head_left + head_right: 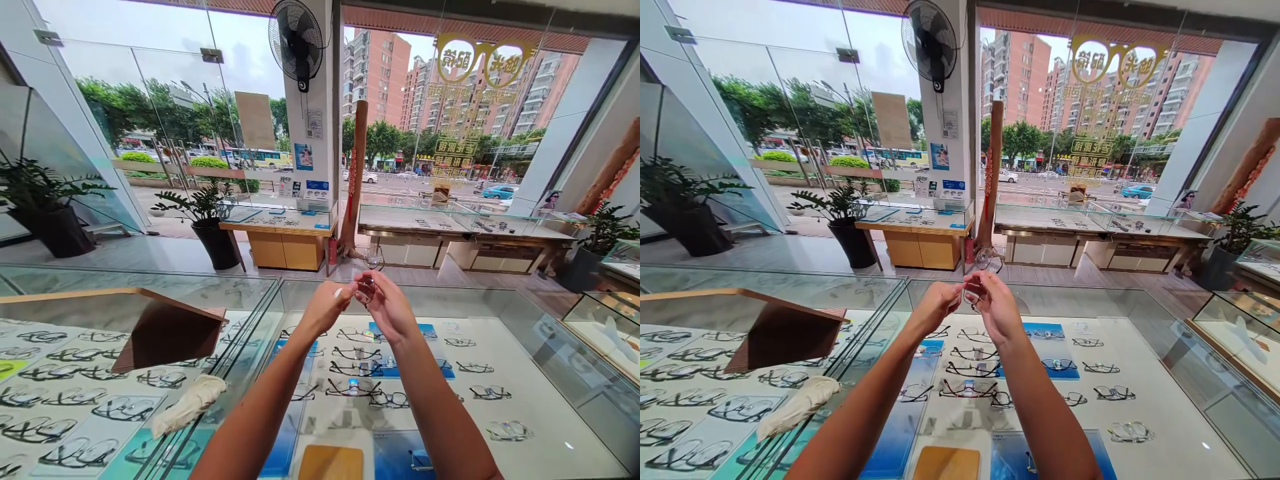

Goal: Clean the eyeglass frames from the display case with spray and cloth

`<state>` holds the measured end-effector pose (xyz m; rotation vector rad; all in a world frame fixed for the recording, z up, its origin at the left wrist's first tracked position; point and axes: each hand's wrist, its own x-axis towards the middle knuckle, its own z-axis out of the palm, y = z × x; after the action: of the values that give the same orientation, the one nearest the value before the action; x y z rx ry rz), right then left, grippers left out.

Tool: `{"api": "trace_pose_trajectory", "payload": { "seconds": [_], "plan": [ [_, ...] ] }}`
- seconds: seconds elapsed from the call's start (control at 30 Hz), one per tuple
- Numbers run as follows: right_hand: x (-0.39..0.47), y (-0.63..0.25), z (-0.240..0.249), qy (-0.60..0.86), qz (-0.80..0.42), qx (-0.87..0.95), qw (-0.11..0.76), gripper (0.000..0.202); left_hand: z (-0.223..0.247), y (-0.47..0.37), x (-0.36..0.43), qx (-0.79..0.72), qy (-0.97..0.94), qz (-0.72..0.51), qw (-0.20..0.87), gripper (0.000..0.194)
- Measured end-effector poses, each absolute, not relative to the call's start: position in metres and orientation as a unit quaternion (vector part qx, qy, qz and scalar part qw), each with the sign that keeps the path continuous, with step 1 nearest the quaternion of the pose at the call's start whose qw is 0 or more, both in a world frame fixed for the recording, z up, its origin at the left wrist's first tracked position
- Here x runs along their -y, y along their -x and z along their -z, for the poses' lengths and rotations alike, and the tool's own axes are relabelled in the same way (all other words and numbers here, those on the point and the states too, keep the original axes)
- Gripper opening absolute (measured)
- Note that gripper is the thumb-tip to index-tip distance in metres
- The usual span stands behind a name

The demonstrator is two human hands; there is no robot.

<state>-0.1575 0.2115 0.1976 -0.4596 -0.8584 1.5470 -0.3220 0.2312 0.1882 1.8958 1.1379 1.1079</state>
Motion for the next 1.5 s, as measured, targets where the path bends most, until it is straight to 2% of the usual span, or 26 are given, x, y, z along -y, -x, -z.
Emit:
{"api": "trace_pose_trajectory", "payload": {
  "seconds": [0.2, 0.43, 0.8, 1.27, 1.43, 1.5],
  "plan": [
    [-0.204, 0.16, -0.199, 0.19, -0.685, 0.374, 0.595, 0.029, -0.19, 0.321, -0.219, -0.429, -0.716, -0.445, 0.326, 0.067],
    [-0.196, 0.16, -0.204, 0.17, -0.698, 0.373, 0.587, 0.032, -0.191, 0.336, -0.207, -0.432, -0.69, -0.487, 0.316, 0.077],
    [-0.179, 0.175, -0.202, 0.17, -0.707, 0.391, 0.565, 0.036, -0.19, 0.334, -0.18, -0.467, -0.701, -0.449, 0.298, 0.066],
    [-0.175, 0.177, -0.202, 0.165, -0.722, 0.377, 0.556, 0.036, -0.195, 0.336, -0.174, -0.472, -0.687, -0.471, 0.289, 0.069],
    [-0.175, 0.174, -0.204, 0.169, -0.716, 0.378, 0.561, 0.034, -0.184, 0.354, -0.189, -0.469, -0.678, -0.493, 0.279, 0.072],
    [-0.176, 0.173, -0.204, 0.17, -0.714, 0.379, 0.563, 0.035, -0.171, 0.372, -0.207, -0.517, -0.648, -0.503, 0.246, 0.064]
  ]
}}
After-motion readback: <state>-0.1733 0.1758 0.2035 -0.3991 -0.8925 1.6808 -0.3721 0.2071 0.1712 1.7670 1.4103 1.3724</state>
